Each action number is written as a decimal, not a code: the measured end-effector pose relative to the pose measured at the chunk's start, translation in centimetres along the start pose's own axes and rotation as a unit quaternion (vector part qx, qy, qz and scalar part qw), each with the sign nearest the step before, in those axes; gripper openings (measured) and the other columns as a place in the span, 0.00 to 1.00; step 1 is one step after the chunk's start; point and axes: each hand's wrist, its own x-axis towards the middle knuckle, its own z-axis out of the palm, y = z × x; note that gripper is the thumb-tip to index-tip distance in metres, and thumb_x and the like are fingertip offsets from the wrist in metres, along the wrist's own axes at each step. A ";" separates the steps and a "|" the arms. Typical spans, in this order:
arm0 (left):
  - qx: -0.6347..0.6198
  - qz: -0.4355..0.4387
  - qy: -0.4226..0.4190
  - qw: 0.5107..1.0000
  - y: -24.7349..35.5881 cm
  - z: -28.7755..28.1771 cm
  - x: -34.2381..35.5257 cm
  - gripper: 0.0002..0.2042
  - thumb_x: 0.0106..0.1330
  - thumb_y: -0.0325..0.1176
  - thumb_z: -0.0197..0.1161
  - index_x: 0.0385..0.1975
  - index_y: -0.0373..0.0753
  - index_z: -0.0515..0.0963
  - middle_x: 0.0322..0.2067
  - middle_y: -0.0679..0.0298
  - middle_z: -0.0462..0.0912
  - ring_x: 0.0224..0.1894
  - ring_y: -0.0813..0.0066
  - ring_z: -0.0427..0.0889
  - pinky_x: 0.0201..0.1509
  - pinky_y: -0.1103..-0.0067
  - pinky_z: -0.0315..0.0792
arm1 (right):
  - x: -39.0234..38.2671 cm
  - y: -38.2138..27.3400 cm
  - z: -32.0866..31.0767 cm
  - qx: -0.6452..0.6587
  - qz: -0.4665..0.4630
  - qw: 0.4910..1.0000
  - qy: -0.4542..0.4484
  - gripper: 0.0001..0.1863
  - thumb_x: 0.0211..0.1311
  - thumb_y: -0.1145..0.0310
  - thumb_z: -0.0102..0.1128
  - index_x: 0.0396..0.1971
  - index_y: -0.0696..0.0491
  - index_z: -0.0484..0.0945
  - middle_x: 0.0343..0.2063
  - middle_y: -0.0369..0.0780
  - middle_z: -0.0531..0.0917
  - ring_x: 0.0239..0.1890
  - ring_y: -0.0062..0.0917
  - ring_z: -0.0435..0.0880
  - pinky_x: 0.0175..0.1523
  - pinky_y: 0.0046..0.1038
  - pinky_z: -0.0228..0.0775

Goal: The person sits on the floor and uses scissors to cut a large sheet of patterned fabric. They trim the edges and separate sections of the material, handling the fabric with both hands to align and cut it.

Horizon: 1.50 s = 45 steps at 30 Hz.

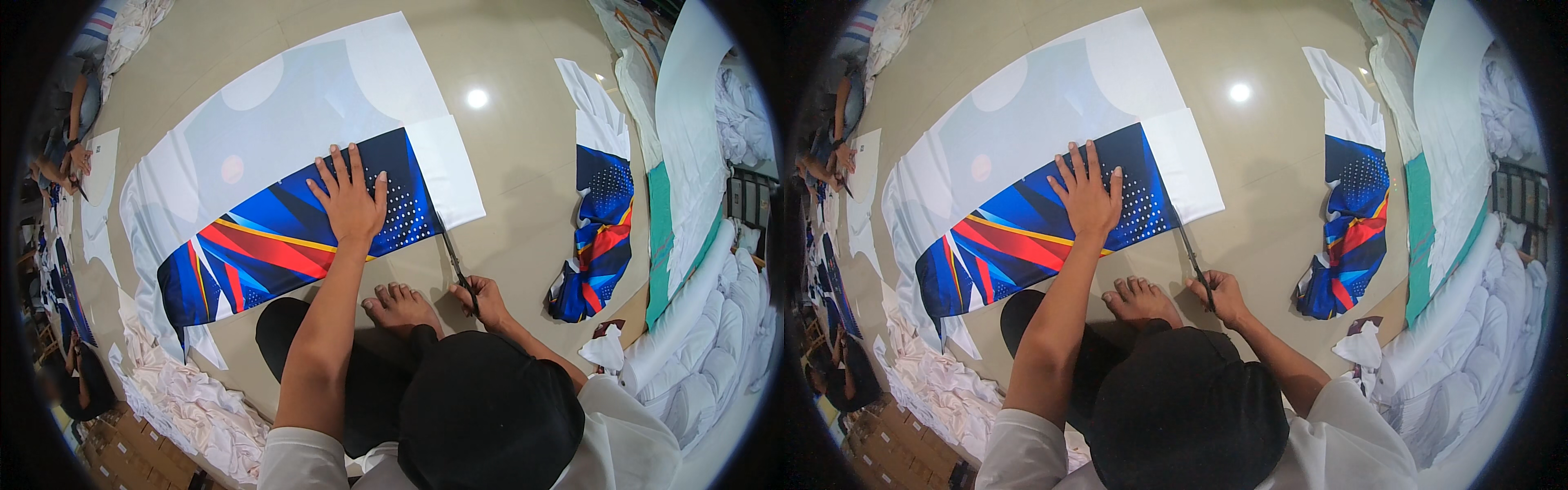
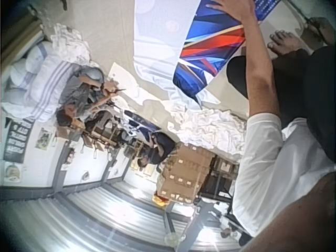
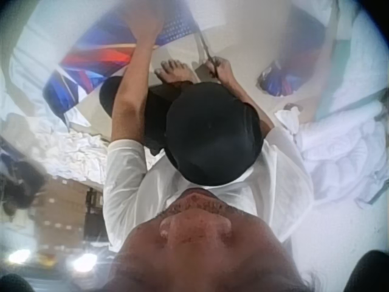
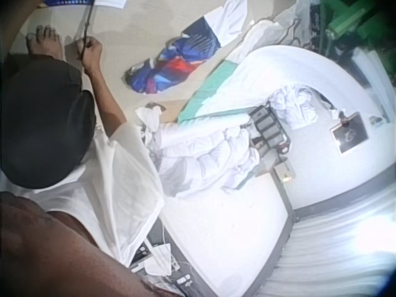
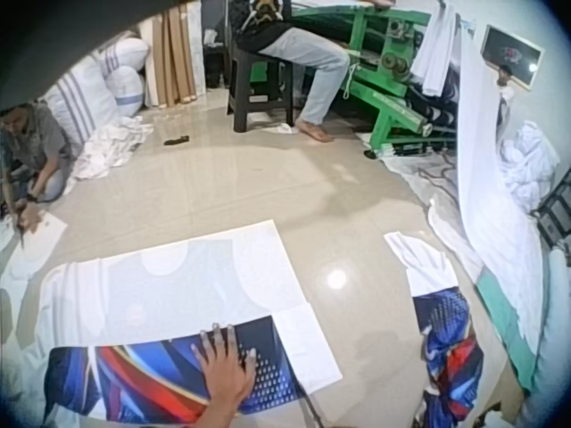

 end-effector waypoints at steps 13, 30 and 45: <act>-0.002 0.006 0.018 1.000 0.0 0.2 0.0 0.37 0.81 0.60 0.42 0.83 0.48 0.52 0.83 0.51 0.47 0.83 0.37 0.41 0.81 0.37 0.34 | -0.3 0.1 0.0 -0.002 0.010 1.000 0.007 0.20 0.65 0.59 0.77 0.23 0.50 0.74 0.17 0.33 0.78 0.16 0.15 0.73 0.22 0.21 0.63; -0.018 0.007 0.018 1.000 0.0 -0.1 -0.1 0.37 0.81 0.59 0.44 0.83 0.47 0.52 0.83 0.51 0.48 0.83 0.37 0.41 0.81 0.37 0.34 | 1.6 -1.2 0.7 0.002 -0.010 1.000 -0.004 0.21 0.66 0.55 0.75 0.24 0.50 0.74 0.17 0.32 0.76 0.18 0.15 0.74 0.24 0.22 0.64; -0.025 0.008 0.016 1.000 0.0 -0.1 0.0 0.37 0.81 0.59 0.44 0.83 0.46 0.53 0.83 0.50 0.47 0.83 0.36 0.40 0.81 0.36 0.34 | 2.1 -1.7 1.2 -0.001 -0.007 1.000 0.016 0.20 0.66 0.56 0.76 0.24 0.52 0.76 0.16 0.33 0.77 0.15 0.16 0.74 0.22 0.22 0.63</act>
